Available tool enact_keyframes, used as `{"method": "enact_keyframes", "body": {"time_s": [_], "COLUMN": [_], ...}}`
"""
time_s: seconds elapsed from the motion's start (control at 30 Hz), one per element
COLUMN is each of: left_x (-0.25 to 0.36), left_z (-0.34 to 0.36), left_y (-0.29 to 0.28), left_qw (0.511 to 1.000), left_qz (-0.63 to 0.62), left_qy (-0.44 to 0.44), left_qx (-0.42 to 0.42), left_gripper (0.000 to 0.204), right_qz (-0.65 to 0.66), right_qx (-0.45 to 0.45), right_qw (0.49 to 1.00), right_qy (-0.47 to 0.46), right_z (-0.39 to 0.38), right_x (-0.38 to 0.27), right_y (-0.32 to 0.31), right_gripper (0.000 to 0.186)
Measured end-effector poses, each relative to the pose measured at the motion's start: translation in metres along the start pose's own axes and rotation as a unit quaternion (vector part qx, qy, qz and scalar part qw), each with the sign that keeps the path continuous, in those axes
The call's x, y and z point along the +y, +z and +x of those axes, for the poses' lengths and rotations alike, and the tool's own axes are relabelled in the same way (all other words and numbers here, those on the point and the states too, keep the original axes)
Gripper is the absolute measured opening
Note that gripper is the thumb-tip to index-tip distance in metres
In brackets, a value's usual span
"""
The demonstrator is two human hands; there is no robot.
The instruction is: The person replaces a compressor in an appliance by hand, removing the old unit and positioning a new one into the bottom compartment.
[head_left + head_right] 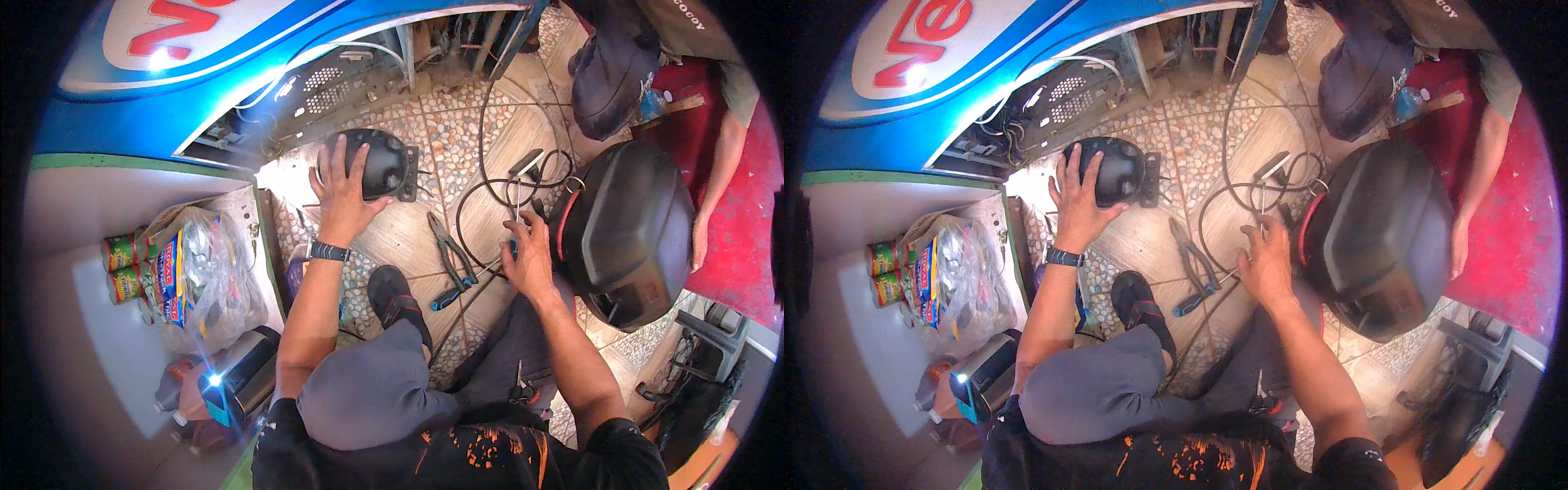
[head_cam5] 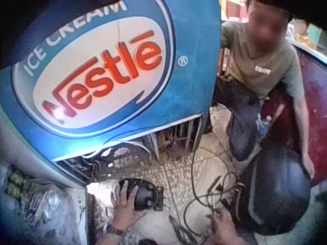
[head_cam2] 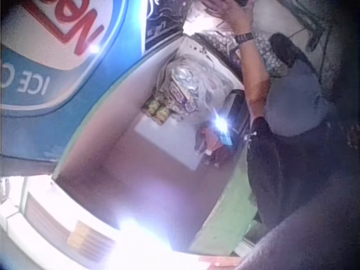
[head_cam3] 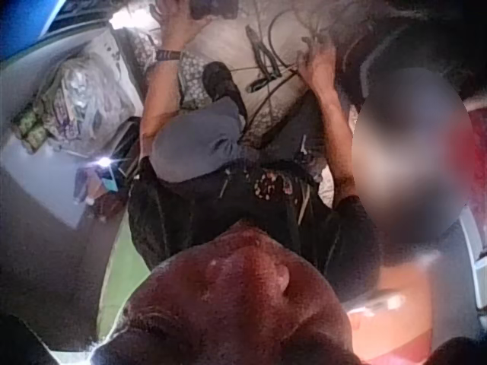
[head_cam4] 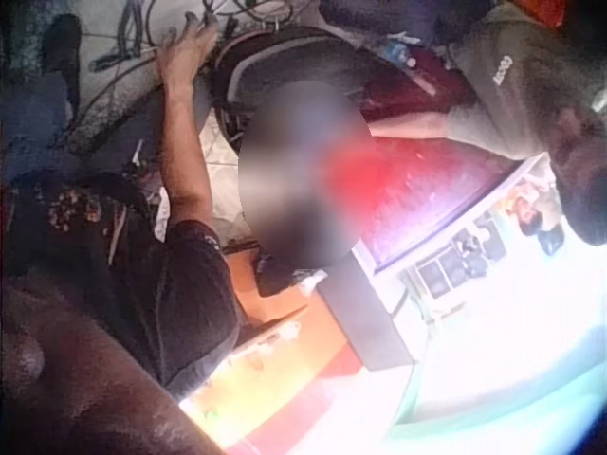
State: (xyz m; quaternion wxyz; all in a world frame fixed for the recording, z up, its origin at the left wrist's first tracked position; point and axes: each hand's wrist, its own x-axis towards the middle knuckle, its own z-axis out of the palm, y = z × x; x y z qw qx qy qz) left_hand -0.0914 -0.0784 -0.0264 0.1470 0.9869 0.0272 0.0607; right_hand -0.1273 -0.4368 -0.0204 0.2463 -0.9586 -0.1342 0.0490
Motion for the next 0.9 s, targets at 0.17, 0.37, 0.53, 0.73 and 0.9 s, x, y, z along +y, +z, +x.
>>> {"method": "enact_keyframes", "body": {"time_s": [0.17,0.37,0.53,0.73,0.9], "left_x": [-0.005,0.000,-0.004,-0.006,-0.006], "left_z": [-0.010,-0.007,-0.008,-0.008,-0.009], "left_y": [0.010,0.016,0.011,0.011,0.017], "left_qw": [1.000,1.000,1.000,1.000,1.000], "left_qz": [-0.020,-0.022,0.018,0.018,0.027], "left_qy": [-0.010,-0.014,-0.011,-0.004,0.002], "left_qx": [0.020,0.014,0.014,0.024,0.009], "left_gripper": [0.111,0.113,0.112,0.113,0.112], "right_qz": [-0.081,-0.318,-0.403,-0.367,-0.340], "right_qx": [0.052,-0.107,-0.193,-0.115,-0.122], "right_qw": [0.993,0.938,0.877,0.914,0.930], "right_qy": [-0.072,-0.086,-0.176,-0.131,-0.058], "right_z": [0.013,0.039,-0.013,-0.037,-0.026], "right_x": [0.002,0.030,0.033,0.034,0.023], "right_y": [-0.038,-0.108,-0.130,-0.167,-0.232], "right_gripper": [0.042,0.052,0.067,0.067,0.081]}}
